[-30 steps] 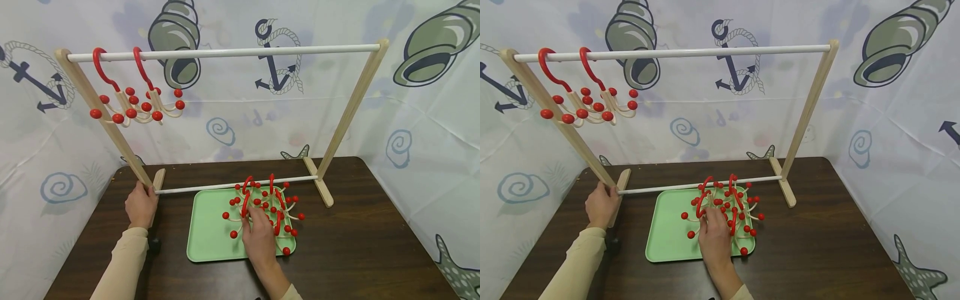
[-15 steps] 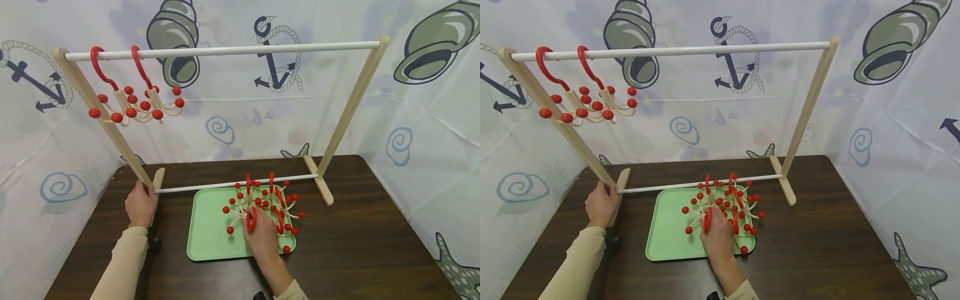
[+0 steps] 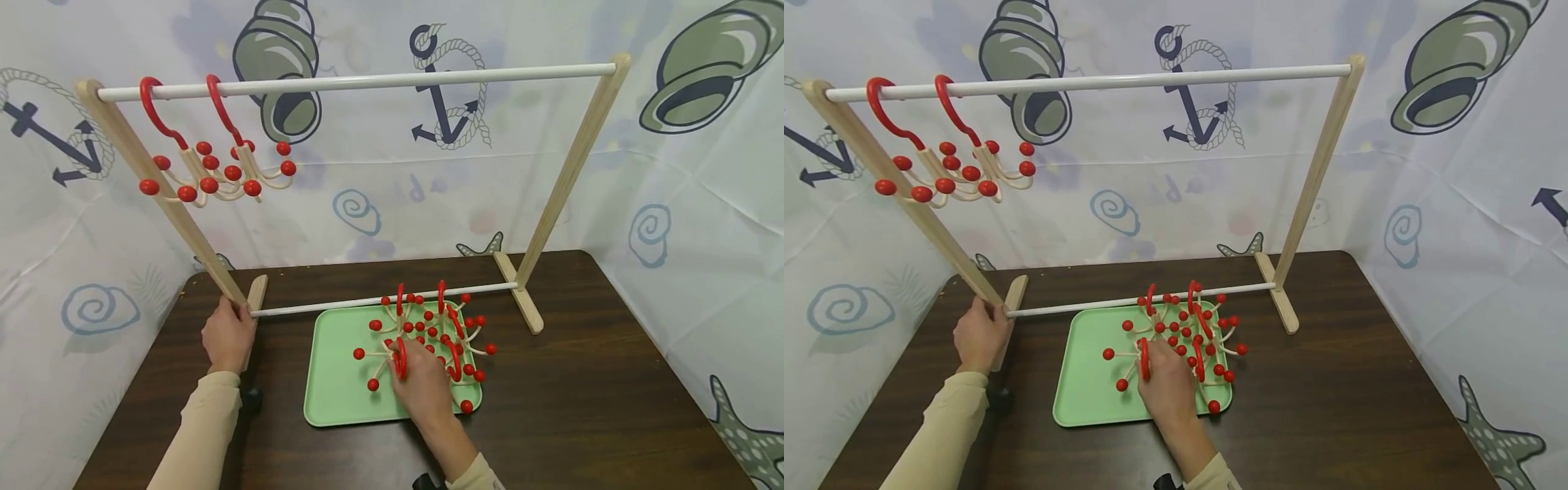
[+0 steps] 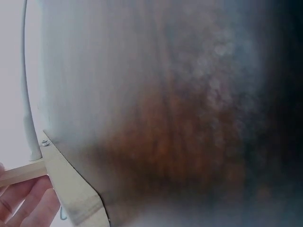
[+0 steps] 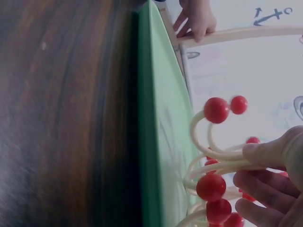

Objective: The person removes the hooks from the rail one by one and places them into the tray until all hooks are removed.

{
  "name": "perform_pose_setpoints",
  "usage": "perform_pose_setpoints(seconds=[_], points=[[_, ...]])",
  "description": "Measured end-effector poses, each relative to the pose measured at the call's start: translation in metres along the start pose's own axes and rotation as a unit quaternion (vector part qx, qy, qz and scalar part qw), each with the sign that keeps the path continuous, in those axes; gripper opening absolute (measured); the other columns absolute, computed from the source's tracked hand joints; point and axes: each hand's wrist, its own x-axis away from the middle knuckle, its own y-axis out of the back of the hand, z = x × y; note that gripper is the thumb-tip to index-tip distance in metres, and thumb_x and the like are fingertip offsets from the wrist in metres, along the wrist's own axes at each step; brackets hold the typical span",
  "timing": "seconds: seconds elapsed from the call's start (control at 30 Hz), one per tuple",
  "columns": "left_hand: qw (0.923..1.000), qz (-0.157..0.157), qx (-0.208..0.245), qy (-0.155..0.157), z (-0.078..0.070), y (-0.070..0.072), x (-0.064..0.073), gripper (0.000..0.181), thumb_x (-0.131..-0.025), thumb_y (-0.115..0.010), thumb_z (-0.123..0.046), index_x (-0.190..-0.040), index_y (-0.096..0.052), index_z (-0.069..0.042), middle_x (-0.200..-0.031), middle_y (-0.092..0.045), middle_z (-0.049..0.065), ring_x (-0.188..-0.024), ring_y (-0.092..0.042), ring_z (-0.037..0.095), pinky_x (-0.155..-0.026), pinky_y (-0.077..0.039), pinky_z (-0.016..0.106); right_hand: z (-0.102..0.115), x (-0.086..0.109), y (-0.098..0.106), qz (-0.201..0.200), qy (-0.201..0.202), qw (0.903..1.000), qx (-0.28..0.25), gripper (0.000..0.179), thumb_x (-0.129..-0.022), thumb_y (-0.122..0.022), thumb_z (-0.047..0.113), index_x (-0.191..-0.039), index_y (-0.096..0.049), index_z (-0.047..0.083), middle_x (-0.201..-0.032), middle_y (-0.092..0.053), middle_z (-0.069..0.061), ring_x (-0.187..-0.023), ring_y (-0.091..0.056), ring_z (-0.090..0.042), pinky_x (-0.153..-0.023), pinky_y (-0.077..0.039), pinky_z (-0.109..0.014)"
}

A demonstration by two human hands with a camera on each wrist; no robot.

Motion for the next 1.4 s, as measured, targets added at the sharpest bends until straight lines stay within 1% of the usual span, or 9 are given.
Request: perform_pose_setpoints(seconds=[0.1,0.17,0.27,0.4,0.5,0.6,0.9,1.17,1.4], points=[[1.0000,0.001,0.000,0.000,0.000,0.000,0.000,0.023,-0.095,-0.058,-0.018,-0.104,-0.057,0.004,-0.088,-0.064,0.027,-0.080,-0.061,0.051,-0.070,-0.041,0.063,0.000,0.002,-0.003,-0.006,0.037,0.9991,0.019,0.019,-0.074,-0.084,0.011,-0.086,-0.069,0.012,-0.084,-0.068,0.002,-0.073,-0.066,-0.017,-0.063,-0.052,-0.032],[1.0000,0.001,0.000,0.000,0.001,0.001,0.000,0.024,-0.095,-0.057,-0.018,-0.105,-0.057,0.004,-0.088,-0.064,0.027,-0.080,-0.061,0.050,-0.070,-0.041,0.063,0.000,0.003,-0.005,-0.003,0.037,0.9990,0.026,0.020,-0.073,-0.085,0.011,-0.085,-0.069,0.013,-0.083,-0.068,0.002,-0.071,-0.065,-0.017,-0.061,-0.052,-0.032],[1.0000,0.002,-0.001,0.004,0.001,0.002,0.001,0.024,-0.096,-0.057,-0.018,-0.105,-0.057,0.004,-0.088,-0.064,0.026,-0.080,-0.061,0.049,-0.070,-0.041,0.062,-0.001,0.002,-0.008,0.010,0.017,0.9992,0.035,0.021,-0.074,-0.085,0.012,-0.089,-0.071,0.011,-0.082,-0.068,0.001,-0.070,-0.065,-0.018,-0.059,-0.051,-0.032],[1.0000,0.003,-0.002,0.007,0.001,0.002,0.002,0.024,-0.096,-0.056,-0.018,-0.106,-0.057,0.004,-0.088,-0.064,0.026,-0.079,-0.061,0.048,-0.069,-0.041,0.061,-0.003,-0.002,-0.010,0.025,-0.018,0.9985,0.045,0.018,-0.075,-0.084,0.013,-0.084,-0.070,0.008,-0.076,-0.064,-0.001,-0.065,-0.063,-0.019,-0.056,-0.049,-0.031],[1.0000,0.002,-0.001,0.005,0.000,0.002,0.002,0.024,-0.096,-0.056,-0.019,-0.105,-0.057,0.004,-0.088,-0.064,0.026,-0.078,-0.061,0.048,-0.068,-0.041,0.061,-0.005,-0.006,-0.010,0.027,-0.029,0.9979,0.051,0.019,-0.075,-0.085,0.013,-0.077,-0.066,0.008,-0.072,-0.062,-0.001,-0.059,-0.059,-0.018,-0.052,-0.046,-0.030],[1.0000,0.001,0.001,0.005,-0.001,0.003,0.001,0.025,-0.096,-0.056,-0.019,-0.105,-0.057,0.004,-0.088,-0.064,0.026,-0.078,-0.061,0.048,-0.068,-0.041,0.061,-0.006,-0.009,-0.009,0.029,-0.030,0.9979,0.049,0.019,-0.075,-0.085,0.013,-0.077,-0.067,0.009,-0.072,-0.062,-0.002,-0.059,-0.058,-0.016,-0.051,-0.045,-0.028],[1.0000,-0.001,0.001,0.001,-0.004,0.004,-0.001,0.024,-0.096,-0.057,-0.018,-0.105,-0.057,0.004,-0.087,-0.064,0.026,-0.077,-0.061,0.048,-0.067,-0.041,0.061,-0.007,-0.017,-0.009,0.042,-0.045,0.9978,0.026,0.017,-0.076,-0.082,0.008,-0.092,-0.075,0.009,-0.087,-0.070,-0.004,-0.077,-0.068,-0.018,-0.063,-0.053,-0.035],[1.0000,0.003,-0.001,0.003,-0.005,0.003,-0.002,0.026,-0.096,-0.056,-0.019,-0.105,-0.057,0.005,-0.087,-0.064,0.027,-0.079,-0.061,0.049,-0.068,-0.041,0.062,-0.010,-0.019,-0.009,0.047,-0.048,0.9971,0.035,0.022,-0.076,-0.083,0.009,-0.096,-0.075,0.007,-0.089,-0.071,-0.005,-0.078,-0.068,-0.019,-0.066,-0.053,-0.037],[0.9999,0.008,-0.002,0.008,-0.003,0.002,0.000,0.025,-0.096,-0.056,-0.019,-0.105,-0.057,0.005,-0.088,-0.064,0.027,-0.079,-0.061,0.049,-0.068,-0.041,0.062,-0.006,-0.019,0.000,0.084,-0.069,0.9940,0.016,0.030,-0.079,-0.079,0.007,-0.108,-0.073,0.003,-0.099,-0.071,-0.010,-0.087,-0.068,-0.024,-0.071,-0.054,-0.039]])
